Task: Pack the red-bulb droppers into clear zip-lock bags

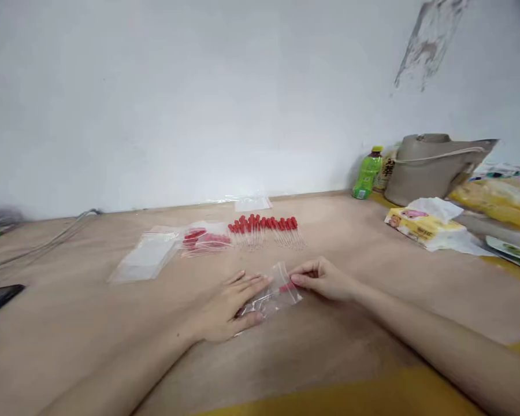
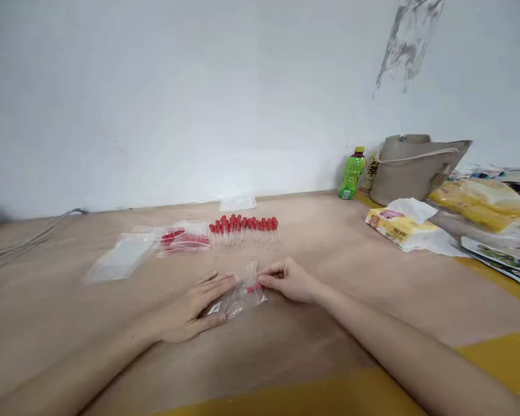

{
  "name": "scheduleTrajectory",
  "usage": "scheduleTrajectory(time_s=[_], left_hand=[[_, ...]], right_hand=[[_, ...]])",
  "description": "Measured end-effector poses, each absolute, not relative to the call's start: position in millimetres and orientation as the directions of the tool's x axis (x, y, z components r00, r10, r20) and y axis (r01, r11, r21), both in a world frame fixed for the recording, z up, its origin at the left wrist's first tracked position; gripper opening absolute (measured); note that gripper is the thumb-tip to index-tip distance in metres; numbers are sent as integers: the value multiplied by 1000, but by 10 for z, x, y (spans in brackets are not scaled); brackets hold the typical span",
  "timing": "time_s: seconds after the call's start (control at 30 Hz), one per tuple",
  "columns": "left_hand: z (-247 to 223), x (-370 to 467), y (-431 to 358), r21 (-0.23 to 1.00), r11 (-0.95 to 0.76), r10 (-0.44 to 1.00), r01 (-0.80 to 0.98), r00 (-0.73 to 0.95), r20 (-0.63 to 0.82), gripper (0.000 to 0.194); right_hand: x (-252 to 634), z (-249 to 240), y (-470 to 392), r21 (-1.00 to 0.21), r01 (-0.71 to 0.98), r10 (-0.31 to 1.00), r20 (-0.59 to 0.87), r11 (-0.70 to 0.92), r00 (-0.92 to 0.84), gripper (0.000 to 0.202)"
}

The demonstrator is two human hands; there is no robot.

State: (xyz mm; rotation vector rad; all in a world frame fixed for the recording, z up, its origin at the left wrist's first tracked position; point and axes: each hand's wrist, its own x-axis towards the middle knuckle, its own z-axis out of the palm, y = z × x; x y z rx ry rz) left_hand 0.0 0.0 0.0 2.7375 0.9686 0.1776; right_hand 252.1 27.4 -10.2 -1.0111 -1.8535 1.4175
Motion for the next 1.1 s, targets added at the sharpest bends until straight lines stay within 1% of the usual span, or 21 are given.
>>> scheduleTrajectory(time_s=[0.1, 0.17, 0.27, 0.33, 0.43, 0.5, 0.53, 0.6, 0.67, 0.7, 0.77, 0.8, 0.87, 0.9, 1.0, 1.1], left_hand=[[-20, 19, 24, 266, -761, 626, 592, 778, 57, 58], [-35, 25, 36, 278, -767, 619, 579, 781, 82, 58], [-52, 25, 43, 305, -778, 606, 549, 785, 132, 59], [-54, 27, 41, 316, -778, 605, 542, 783, 147, 58], [-42, 36, 34, 311, -767, 617, 562, 778, 116, 58], [-33, 43, 28, 305, -762, 622, 571, 777, 96, 59], [-29, 46, 25, 305, -760, 623, 574, 777, 91, 59], [-25, 50, 20, 309, -757, 625, 576, 776, 85, 59], [-25, 49, 17, 308, -753, 631, 581, 771, 85, 59], [-26, 47, 17, 307, -752, 632, 583, 771, 85, 59], [-29, 41, 19, 301, -753, 632, 586, 770, 83, 59], [-31, 39, 21, 299, -754, 631, 585, 771, 83, 59], [-36, 35, 25, 299, -759, 625, 578, 775, 89, 59], [-39, 34, 26, 300, -761, 624, 575, 776, 95, 60], [-42, 37, 31, 307, -764, 620, 567, 778, 106, 58], [-43, 41, 37, 310, -766, 618, 564, 778, 110, 56]], right_hand=[[2460, -146, 227, -958, 260, 884, -12, 125, -467, 32], [2424, -183, 216, -962, 248, 922, 10, 115, -388, 30], [2396, -226, 226, -979, 170, 963, 66, 114, -263, 28], [2399, -234, 235, -991, 90, 969, 73, 97, -236, 28], [2415, -217, 235, -1000, 7, 974, 4, 6, -225, 30], [2429, -194, 234, -998, 1, 969, -65, -67, -238, 33], [2440, -183, 236, -996, 10, 969, -83, -83, -232, 34], [2469, -163, 247, -997, 67, 986, -55, -45, -156, 34], [2502, -155, 257, -979, 200, 998, 18, 31, -64, 32], [2516, -155, 257, -959, 279, 997, 45, 60, -59, 29], [2525, -159, 243, -918, 384, 987, 46, 103, -154, 26], [2519, -159, 230, -911, 396, 975, 32, 118, -218, 25], [2488, -151, 200, -926, 357, 954, 14, 125, -299, 25], [2467, -142, 186, -941, 320, 951, 8, 111, -308, 25], [2406, -107, 159, -982, 185, 964, -19, 32, -266, 27], [2377, -97, 162, -999, 31, 973, -42, -36, -227, 29]])
